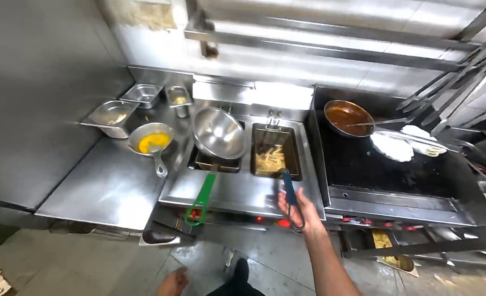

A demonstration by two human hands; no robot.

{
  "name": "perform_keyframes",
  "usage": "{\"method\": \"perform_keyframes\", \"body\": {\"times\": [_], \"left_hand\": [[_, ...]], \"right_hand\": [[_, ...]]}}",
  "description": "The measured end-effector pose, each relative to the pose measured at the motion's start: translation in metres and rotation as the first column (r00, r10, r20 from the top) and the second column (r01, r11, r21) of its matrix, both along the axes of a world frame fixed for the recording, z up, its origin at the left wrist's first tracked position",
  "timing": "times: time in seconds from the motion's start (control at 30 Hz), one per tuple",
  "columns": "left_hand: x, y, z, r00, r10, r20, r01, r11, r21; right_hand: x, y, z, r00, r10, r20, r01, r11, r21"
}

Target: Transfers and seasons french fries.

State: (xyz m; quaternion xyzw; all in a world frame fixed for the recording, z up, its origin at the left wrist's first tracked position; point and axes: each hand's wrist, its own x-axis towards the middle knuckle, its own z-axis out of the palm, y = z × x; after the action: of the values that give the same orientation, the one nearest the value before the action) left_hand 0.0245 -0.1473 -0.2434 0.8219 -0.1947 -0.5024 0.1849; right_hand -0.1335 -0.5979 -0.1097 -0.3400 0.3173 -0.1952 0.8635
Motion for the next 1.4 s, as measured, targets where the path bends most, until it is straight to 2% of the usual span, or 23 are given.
{"method": "perform_keyframes", "body": {"times": [0.13, 0.23, 0.3, 0.4, 0.53, 0.6, 0.63, 0.67, 0.7, 0.73, 0.8, 0.83, 0.87, 0.9, 0.97, 1.0, 1.07, 1.13, 1.2, 1.27, 1.3, 1.37, 1.4], "left_hand": [[-0.005, -0.145, 0.012, 0.989, -0.133, 0.059, 0.141, 0.978, -0.155], [-0.022, -0.224, 0.021, 0.989, -0.087, 0.117, 0.108, 0.977, -0.182], [-0.039, -0.263, 0.017, 0.984, 0.012, 0.175, 0.017, 0.987, -0.159], [-0.062, -0.298, 0.021, 0.981, 0.107, 0.165, -0.097, 0.993, -0.072], [-0.061, -0.324, 0.018, 0.979, 0.163, 0.121, -0.169, 0.985, 0.042], [-0.050, -0.326, 0.005, 0.980, 0.195, 0.034, -0.196, 0.980, 0.039], [-0.044, -0.324, -0.003, 0.960, 0.271, -0.073, -0.271, 0.963, 0.015], [-0.038, -0.319, -0.013, 0.876, 0.417, -0.243, -0.434, 0.901, -0.017], [-0.034, -0.311, -0.020, 0.694, 0.550, -0.465, -0.627, 0.779, -0.015], [-0.030, -0.302, -0.028, 0.484, 0.577, -0.658, -0.752, 0.658, 0.024], [-0.030, -0.286, -0.044, 0.122, 0.454, -0.883, -0.880, 0.460, 0.115], [-0.036, -0.282, -0.054, -0.021, 0.352, -0.936, -0.913, 0.375, 0.162], [-0.042, -0.281, -0.064, -0.130, 0.243, -0.961, -0.931, 0.304, 0.202], [-0.048, -0.282, -0.073, -0.194, 0.135, -0.972, -0.939, 0.260, 0.224], [-0.051, -0.282, -0.084, -0.228, 0.053, -0.972, -0.938, 0.255, 0.234], [-0.049, -0.279, -0.084, -0.204, 0.090, -0.975, -0.928, 0.299, 0.222], [-0.036, -0.271, -0.077, -0.024, 0.243, -0.970, -0.861, 0.487, 0.143], [-0.022, -0.259, -0.068, 0.285, 0.306, -0.908, -0.666, 0.745, 0.042], [-0.010, -0.236, -0.062, 0.609, 0.270, -0.746, -0.380, 0.925, 0.024], [-0.002, -0.202, -0.064, 0.863, 0.113, -0.493, -0.098, 0.994, 0.057], [0.003, -0.179, -0.069, 0.933, 0.003, -0.360, 0.026, 0.997, 0.074], [0.015, -0.129, -0.067, 0.971, -0.124, -0.202, 0.156, 0.976, 0.150], [0.017, -0.107, -0.057, 0.981, -0.093, -0.171, 0.126, 0.973, 0.193]], "right_hand": [[0.028, -0.012, 0.020, 0.993, 0.115, 0.017, -0.114, 0.993, -0.033], [0.009, 0.001, 0.024, 0.987, 0.162, 0.020, -0.159, 0.980, -0.118], [-0.010, 0.012, 0.012, 0.980, 0.197, -0.010, -0.195, 0.956, -0.218], [-0.036, 0.039, -0.021, 0.974, 0.202, -0.097, -0.222, 0.935, -0.278], [-0.050, 0.046, -0.056, 0.952, 0.255, -0.167, -0.289, 0.930, -0.226], [-0.054, 0.043, -0.070, 0.939, 0.292, -0.183, -0.329, 0.917, -0.225], [-0.055, 0.042, -0.076, 0.933, 0.303, -0.193, -0.344, 0.910, -0.233], [-0.056, 0.041, -0.082, 0.932, 0.300, -0.204, -0.345, 0.906, -0.244], [-0.056, 0.041, -0.087, 0.933, 0.287, -0.218, -0.338, 0.906, -0.254], [-0.056, 0.040, -0.092, 0.932, 0.275, -0.235, -0.333, 0.905, -0.264], [-0.054, 0.040, -0.100, 0.930, 0.275, -0.244, -0.339, 0.899, -0.277], [-0.054, 0.041, -0.105, 0.928, 0.282, -0.244, -0.347, 0.895, -0.282], [-0.054, 0.041, -0.109, 0.926, 0.289, -0.241, -0.352, 0.891, -0.285], [-0.054, 0.040, -0.111, 0.927, 0.295, -0.232, -0.355, 0.890, -0.285], [-0.055, 0.039, -0.114, 0.926, 0.316, -0.205, -0.363, 0.893, -0.266], [-0.054, 0.039, -0.114, 0.926, 0.321, -0.199, -0.365, 0.895, -0.258], [-0.053, 0.039, -0.115, 0.928, 0.323, -0.183, -0.362, 0.899, -0.246], [-0.052, 0.041, -0.115, 0.934, 0.314, -0.172, -0.349, 0.905, -0.243], [-0.050, 0.042, -0.115, 0.937, 0.304, -0.169, -0.339, 0.908, -0.247], [-0.049, 0.044, -0.115, 0.941, 0.293, -0.168, -0.328, 0.911, -0.250], [-0.048, 0.045, -0.115, 0.943, 0.287, -0.167, -0.322, 0.914, -0.248], [-0.047, 0.047, -0.116, 0.948, 0.274, -0.163, -0.308, 0.920, -0.241], [-0.047, 0.048, -0.118, 0.951, 0.269, -0.156, -0.300, 0.925, -0.234]]}}
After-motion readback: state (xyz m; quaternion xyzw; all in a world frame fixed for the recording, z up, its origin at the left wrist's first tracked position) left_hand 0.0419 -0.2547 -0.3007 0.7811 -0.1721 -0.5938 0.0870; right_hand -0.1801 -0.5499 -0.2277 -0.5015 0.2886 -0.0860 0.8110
